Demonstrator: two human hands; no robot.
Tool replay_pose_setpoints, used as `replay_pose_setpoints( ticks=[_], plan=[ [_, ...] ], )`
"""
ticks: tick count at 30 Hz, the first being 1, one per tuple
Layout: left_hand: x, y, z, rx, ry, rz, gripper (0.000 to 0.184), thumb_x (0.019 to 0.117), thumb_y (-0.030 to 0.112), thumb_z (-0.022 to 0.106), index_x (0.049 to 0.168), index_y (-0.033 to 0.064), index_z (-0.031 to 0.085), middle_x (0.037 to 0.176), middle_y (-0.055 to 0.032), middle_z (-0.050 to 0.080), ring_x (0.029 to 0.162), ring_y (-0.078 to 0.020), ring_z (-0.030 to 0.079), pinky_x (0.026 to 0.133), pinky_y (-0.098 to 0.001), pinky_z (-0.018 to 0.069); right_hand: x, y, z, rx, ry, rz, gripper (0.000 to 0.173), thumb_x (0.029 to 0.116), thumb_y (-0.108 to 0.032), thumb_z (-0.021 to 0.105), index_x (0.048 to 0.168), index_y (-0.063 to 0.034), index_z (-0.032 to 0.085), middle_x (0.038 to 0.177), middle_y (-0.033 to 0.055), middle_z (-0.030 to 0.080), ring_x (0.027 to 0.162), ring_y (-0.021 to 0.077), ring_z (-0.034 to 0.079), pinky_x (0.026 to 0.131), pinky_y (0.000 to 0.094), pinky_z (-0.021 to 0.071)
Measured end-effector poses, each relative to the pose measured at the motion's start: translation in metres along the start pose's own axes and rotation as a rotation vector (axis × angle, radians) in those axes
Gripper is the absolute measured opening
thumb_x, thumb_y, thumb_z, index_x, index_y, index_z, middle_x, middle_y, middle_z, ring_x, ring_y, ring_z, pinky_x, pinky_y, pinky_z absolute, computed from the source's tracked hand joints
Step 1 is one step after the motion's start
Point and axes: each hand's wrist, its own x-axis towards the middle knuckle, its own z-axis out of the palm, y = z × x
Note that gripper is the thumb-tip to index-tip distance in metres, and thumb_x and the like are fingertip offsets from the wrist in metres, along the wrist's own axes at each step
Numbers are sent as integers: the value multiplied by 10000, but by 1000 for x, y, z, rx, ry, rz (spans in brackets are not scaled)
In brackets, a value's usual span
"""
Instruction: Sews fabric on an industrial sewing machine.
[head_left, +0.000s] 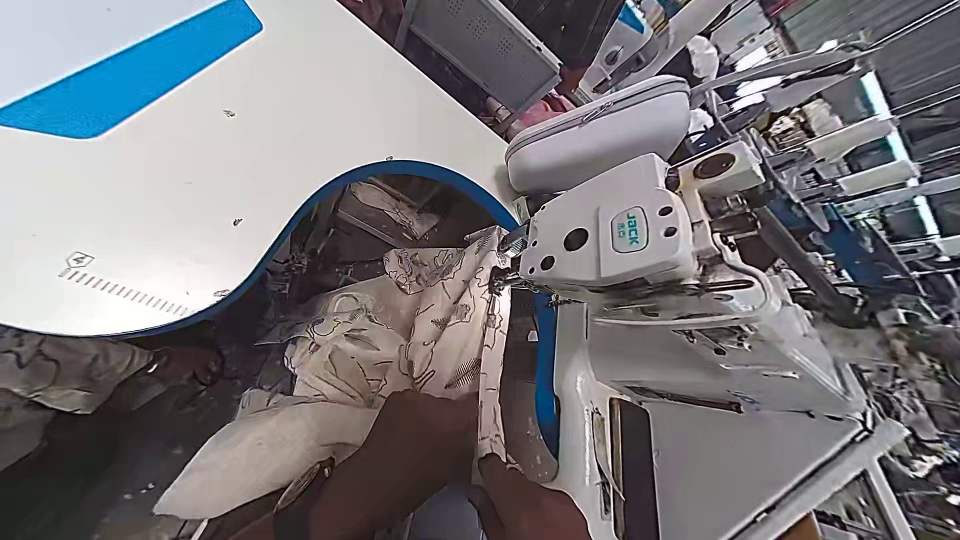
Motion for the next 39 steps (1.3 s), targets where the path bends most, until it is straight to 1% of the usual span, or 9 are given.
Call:
replay_pose_setpoints(
  ticks=[8,11,18,21,24,27,30,34,39],
  plan=[
    [3,-2,1,31,-22,45,176,908,160,579,890,97,743,534,-31,573,436,-208,585,383,-376,433,-6,-5,10,-103,138,34,181,961,-127,604,891,17,689,689,168,659,584,336,689,477,443,522],
    [6,2,6,86,18,47,99,812,127,611,749,93,678,571,-36,593,463,-198,606,375,-365,437,-3,-12,9,-170,222,19,130,911,-36,617,940,46,713,762,179,684,580,297,694,474,387,541],
    [2,4,7,77,137,75,192,872,115,561,730,101,690,690,-26,623,635,-173,626,521,-285,498,12,-10,25,-285,497,10,235,870,0,631,1050,60,770,740,142,698,523,201,646,467,275,504],
    [6,-3,15,-42,178,38,205,880,100,563,730,70,700,619,-34,568,536,-156,571,464,-273,452,28,-8,28,-258,606,20,209,879,-10,632,1017,32,784,714,127,679,517,189,629,451,266,487],
    [8,-14,23,-238,159,-35,204,900,79,547,788,24,708,579,-48,550,499,-140,539,467,-265,423,46,-5,30,-197,659,55,240,879,-36,607,1029,14,788,735,125,681,526,197,635,433,284,474],
    [18,-20,16,-366,41,-127,260,977,109,540,1021,-20,761,647,-73,653,544,-140,596,538,-292,487,50,5,48,-109,737,136,264,932,-127,584,1023,22,782,707,108,686,523,189,641,423,304,466],
    [21,-15,4,-378,-64,-196,313,975,115,540,1157,-30,749,660,-89,674,531,-156,580,542,-317,474,32,15,58,-20,745,176,218,892,-171,619,822,-12,750,591,62,635,447,124,568,413,259,426],
    [19,-14,16,-362,17,-179,198,927,97,564,826,22,716,583,-46,564,507,-136,521,502,-297,418,45,15,44,-38,765,52,201,875,-162,615,729,-47,690,560,29,572,440,88,514,412,211,388],
    [36,-34,30,-482,120,-169,263,965,103,554,760,13,692,587,-44,575,527,-107,518,538,-294,420,71,18,36,-117,736,3,201,879,-140,569,804,-24,715,620,64,613,487,180,598,412,307,437]
  ],
)
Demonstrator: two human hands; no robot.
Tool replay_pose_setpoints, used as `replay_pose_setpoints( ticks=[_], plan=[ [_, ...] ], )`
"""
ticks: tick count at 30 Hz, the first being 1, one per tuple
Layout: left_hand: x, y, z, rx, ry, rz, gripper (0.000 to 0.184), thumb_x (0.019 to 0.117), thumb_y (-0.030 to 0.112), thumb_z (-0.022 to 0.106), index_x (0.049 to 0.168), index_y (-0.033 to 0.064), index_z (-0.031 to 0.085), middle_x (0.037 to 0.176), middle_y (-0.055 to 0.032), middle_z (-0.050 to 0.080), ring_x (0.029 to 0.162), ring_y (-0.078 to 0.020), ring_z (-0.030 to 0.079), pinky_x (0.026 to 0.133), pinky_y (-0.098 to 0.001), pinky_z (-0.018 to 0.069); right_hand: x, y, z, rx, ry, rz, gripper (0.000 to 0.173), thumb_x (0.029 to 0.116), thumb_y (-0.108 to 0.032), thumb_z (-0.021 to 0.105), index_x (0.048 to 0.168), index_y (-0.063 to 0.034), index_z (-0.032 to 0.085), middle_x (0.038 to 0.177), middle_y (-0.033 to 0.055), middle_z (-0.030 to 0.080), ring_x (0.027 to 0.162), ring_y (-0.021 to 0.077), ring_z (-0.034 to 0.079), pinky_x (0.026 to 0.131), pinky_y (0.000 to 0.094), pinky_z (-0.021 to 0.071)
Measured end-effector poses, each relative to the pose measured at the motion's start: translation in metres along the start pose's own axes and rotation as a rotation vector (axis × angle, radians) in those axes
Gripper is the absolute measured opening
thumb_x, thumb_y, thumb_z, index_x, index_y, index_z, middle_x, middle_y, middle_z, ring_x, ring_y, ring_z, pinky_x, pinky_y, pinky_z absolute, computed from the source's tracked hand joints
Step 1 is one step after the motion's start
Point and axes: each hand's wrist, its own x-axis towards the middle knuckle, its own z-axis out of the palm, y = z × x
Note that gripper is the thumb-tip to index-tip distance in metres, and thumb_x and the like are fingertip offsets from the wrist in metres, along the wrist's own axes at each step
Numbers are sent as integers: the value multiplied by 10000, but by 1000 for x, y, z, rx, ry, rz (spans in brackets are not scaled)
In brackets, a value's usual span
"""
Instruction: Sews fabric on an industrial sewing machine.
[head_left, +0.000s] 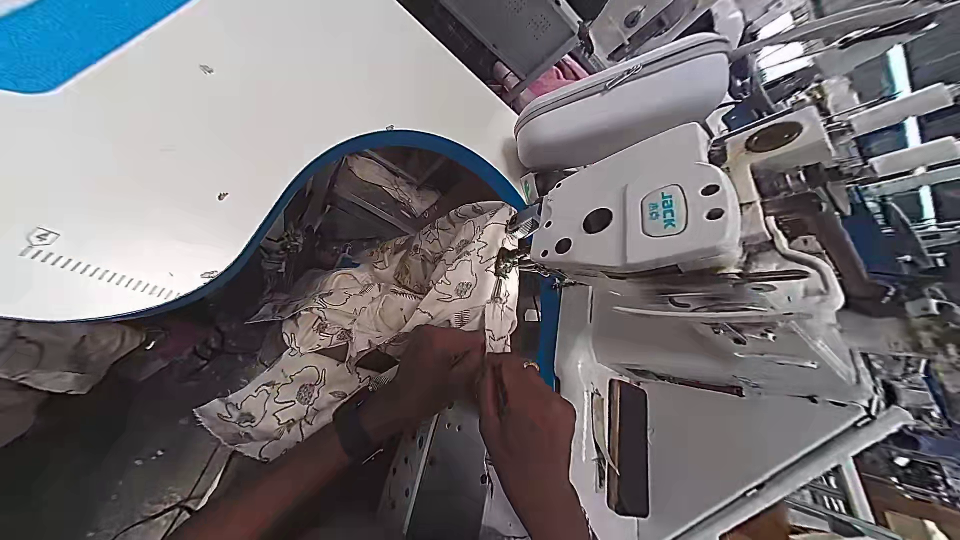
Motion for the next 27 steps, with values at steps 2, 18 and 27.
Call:
replay_pose_setpoints(
  ticks=[2,18,27],
  plan=[
    [7,-3,5,86,95,33,261,961,112,550,794,6,719,603,-61,604,544,-125,551,550,-306,439,4,2,8,17,10,29,201,876,-133,575,850,-11,732,641,81,639,509,216,628,427,351,464],
    [-51,50,-42,517,-82,176,254,1007,188,555,955,36,752,690,-86,693,602,-219,687,554,-421,557,-59,81,-40,533,-383,-210,283,938,-290,655,764,-78,720,944,113,720,984,254,677,851,395,555],
    [-63,20,1,289,-7,282,213,965,151,539,895,46,710,567,-40,598,471,-143,564,439,-290,435,-47,14,-53,176,-428,-133,268,947,-233,619,741,-74,681,538,67,560,485,235,607,421,367,451]
  ],
)
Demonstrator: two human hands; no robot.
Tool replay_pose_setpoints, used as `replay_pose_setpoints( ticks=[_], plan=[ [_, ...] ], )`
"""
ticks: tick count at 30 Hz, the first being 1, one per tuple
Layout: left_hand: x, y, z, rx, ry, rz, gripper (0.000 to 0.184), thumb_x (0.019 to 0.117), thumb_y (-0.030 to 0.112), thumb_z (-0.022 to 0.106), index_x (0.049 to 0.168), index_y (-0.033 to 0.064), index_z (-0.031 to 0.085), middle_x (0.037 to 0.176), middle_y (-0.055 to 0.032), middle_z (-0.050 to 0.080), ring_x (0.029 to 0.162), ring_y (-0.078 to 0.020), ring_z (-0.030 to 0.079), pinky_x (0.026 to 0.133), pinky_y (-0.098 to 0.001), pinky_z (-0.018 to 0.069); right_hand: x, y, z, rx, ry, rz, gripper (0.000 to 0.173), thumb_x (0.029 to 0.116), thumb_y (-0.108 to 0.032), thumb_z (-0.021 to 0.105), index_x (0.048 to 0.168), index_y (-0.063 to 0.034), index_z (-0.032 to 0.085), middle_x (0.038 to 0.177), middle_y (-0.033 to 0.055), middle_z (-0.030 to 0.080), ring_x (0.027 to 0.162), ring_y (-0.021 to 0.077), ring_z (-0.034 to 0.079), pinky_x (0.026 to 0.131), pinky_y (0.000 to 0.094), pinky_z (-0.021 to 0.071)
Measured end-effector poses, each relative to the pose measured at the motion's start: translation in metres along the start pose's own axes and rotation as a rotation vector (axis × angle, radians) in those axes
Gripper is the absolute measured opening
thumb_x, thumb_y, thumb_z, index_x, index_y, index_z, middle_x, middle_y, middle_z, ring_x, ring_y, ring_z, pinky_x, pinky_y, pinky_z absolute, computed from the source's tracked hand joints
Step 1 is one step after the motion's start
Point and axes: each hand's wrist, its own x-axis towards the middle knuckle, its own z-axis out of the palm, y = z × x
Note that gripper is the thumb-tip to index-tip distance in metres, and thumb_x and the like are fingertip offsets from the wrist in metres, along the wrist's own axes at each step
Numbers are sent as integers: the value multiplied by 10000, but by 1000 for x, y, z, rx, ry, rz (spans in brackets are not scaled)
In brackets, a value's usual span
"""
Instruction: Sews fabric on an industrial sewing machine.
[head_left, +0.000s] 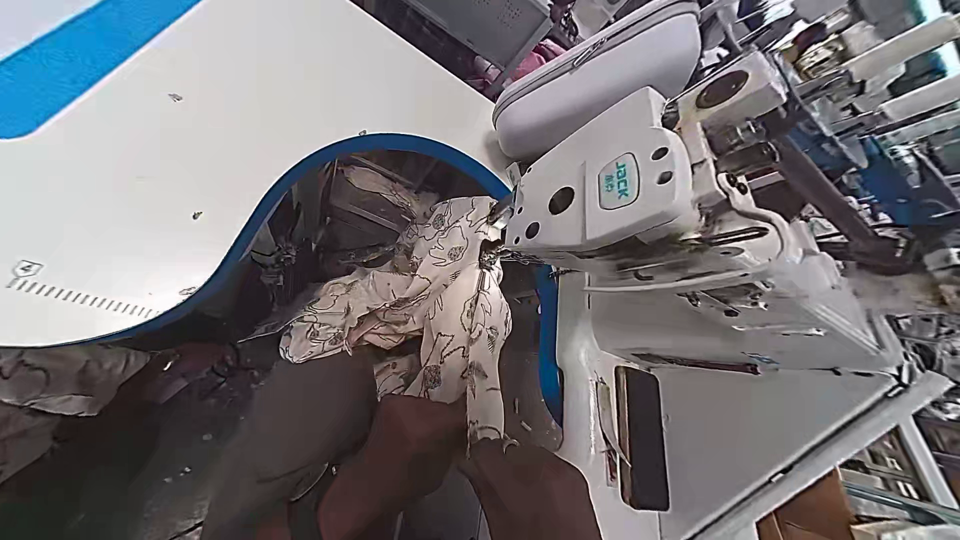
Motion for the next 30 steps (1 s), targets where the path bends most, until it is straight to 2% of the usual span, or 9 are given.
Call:
replay_pose_setpoints(
  ticks=[3,9,13,16,19,23,25,27,30],
  plan=[
    [15,-11,3,28,48,9,237,984,141,536,957,23,739,569,-46,602,481,-140,565,462,-272,442,11,7,-2,-12,12,7,306,968,-241,584,722,-79,671,538,57,564,525,232,621,467,360,461],
    [36,-3,-9,242,-43,-50,251,976,173,509,828,78,689,509,-7,512,419,-151,519,382,-299,385,19,10,-8,-25,-60,106,262,930,-282,631,876,-48,733,526,72,587,453,269,614,406,430,446],
    [36,-1,-11,347,-68,-49,247,971,174,509,839,80,695,503,-3,496,408,-156,517,368,-298,382,19,16,-9,-6,-181,76,306,907,-284,644,714,-47,648,552,92,547,510,290,608,450,441,434],
    [41,-5,-5,421,-3,-59,214,924,146,532,795,79,689,528,-16,529,435,-168,552,373,-311,399,22,18,-3,-18,-152,72,296,931,-280,585,740,-58,631,503,61,493,451,265,569,414,412,413],
    [47,-23,-4,541,60,-188,181,892,137,577,831,50,724,675,-104,641,587,-286,670,464,-413,508,23,19,-1,8,-147,67,290,923,-261,602,724,-51,629,502,70,494,457,274,569,425,421,406],
    [32,-76,-27,565,111,-406,141,854,11,664,958,-41,744,960,-242,731,903,-463,715,731,-610,565,19,32,14,-20,44,23,275,914,-257,587,747,-51,659,584,72,562,563,273,635,536,430,498],
    [23,-72,-54,389,83,-449,187,894,32,620,1008,4,766,926,-172,757,841,-350,743,726,-544,573,16,40,16,8,34,70,236,878,-224,630,774,-20,686,583,97,575,560,290,635,551,462,501],
    [12,-42,-75,30,-81,-445,234,974,144,583,1100,56,758,913,-51,755,787,-106,707,732,-309,586,7,56,25,75,-88,152,207,827,-171,714,748,17,677,633,150,606,618,350,650,591,530,506],
    [7,11,-61,21,-187,-200,259,988,180,589,1129,18,733,808,-70,740,662,-134,701,616,-297,576,-10,85,44,273,-174,83,210,831,-155,742,744,33,703,775,190,696,786,381,703,781,621,519]
  ],
)
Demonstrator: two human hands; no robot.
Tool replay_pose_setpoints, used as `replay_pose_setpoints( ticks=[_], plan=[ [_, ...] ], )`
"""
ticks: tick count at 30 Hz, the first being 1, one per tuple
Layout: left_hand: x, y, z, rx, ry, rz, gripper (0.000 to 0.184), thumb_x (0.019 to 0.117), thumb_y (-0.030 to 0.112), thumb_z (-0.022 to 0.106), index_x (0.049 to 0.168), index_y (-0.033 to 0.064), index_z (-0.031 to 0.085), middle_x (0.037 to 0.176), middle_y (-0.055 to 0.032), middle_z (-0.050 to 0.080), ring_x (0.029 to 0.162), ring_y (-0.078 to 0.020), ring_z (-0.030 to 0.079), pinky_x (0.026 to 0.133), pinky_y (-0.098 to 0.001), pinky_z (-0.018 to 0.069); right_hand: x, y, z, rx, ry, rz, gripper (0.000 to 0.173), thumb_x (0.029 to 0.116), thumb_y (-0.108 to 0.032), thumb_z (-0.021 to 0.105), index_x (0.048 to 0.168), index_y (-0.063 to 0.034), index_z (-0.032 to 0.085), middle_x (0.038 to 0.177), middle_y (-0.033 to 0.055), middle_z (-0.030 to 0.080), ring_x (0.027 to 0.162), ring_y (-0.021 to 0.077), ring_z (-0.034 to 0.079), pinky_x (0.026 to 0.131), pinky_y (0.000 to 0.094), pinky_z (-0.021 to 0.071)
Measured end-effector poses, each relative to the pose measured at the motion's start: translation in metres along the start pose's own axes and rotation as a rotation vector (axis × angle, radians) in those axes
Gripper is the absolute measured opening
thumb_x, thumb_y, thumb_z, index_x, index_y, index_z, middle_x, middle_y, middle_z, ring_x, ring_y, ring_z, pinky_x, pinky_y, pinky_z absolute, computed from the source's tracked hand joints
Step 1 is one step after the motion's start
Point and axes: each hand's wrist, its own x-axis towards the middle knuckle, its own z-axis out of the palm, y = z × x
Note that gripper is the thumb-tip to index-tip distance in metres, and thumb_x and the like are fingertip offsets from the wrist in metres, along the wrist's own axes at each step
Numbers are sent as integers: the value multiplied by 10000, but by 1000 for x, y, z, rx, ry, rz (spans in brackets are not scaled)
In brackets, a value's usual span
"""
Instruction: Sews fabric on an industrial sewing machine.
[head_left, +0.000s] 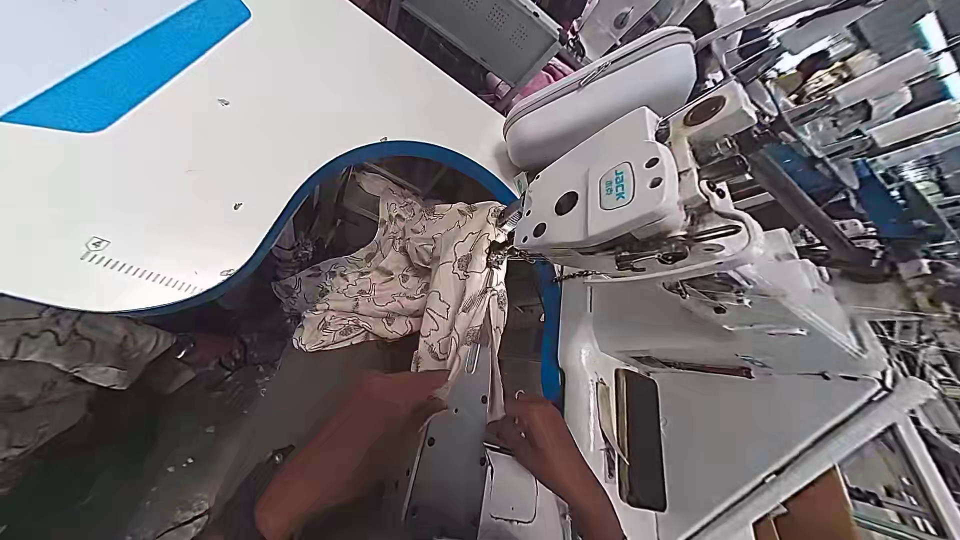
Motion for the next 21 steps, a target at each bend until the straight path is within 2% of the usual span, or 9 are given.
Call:
replay_pose_setpoints(
  ticks=[2,3,5,6,7,11,14,16,21],
  plan=[
    [0,12,27,145,28,108,311,974,212,577,1128,-9,733,633,-70,671,491,-185,642,451,-329,509,-8,-15,-16,27,57,-209,246,914,-225,652,771,-35,713,751,120,704,786,274,716,1006,547,469],
    [-2,14,35,141,-4,106,305,980,209,562,1123,-8,721,576,-64,618,444,-192,599,417,-335,477,-14,-36,-25,19,67,-260,284,975,-221,594,764,-50,675,678,96,654,706,235,671,1031,471,446],
    [0,9,42,102,-1,93,234,1004,191,542,1020,13,693,532,-45,554,414,-168,546,398,-311,446,-16,-66,-29,-52,114,-251,297,1001,-210,548,761,-77,662,573,49,597,561,193,622,697,368,531],
    [3,4,43,89,44,108,225,1018,192,531,950,30,671,522,-31,531,409,-142,519,393,-281,420,-12,-70,-24,-58,141,-225,293,1004,-223,528,774,-81,642,533,38,545,483,181,578,499,341,473],
    [7,2,45,84,84,128,235,1034,194,518,906,47,649,524,-20,517,418,-122,503,400,-257,401,-9,-70,-20,-60,164,-184,292,1012,-237,509,791,-82,620,513,33,503,442,176,538,419,330,410],
    [15,-3,51,91,160,169,214,1009,139,527,870,52,666,557,-30,562,449,-130,535,419,-264,413,3,-73,-20,-42,250,-16,281,989,-251,554,807,-60,648,499,10,476,412,117,457,415,271,357],
    [23,-10,50,98,132,161,201,982,122,545,889,38,702,585,-42,604,471,-152,583,429,-290,448,10,-81,-32,-80,117,138,282,882,-291,680,747,-43,682,532,50,552,472,194,554,473,386,423],
    [29,-12,47,115,114,150,187,972,118,549,925,37,711,605,-44,618,485,-166,596,429,-307,453,11,-82,-33,-136,110,81,318,860,-284,692,662,-43,629,555,71,514,504,225,549,471,395,413],
    [37,-11,46,148,112,135,211,938,92,552,991,13,740,607,-55,624,483,-189,611,415,-328,453,14,-88,-27,-154,286,10,256,910,-265,640,807,-35,687,568,58,574,495,173,572,459,322,435]
  ],
)
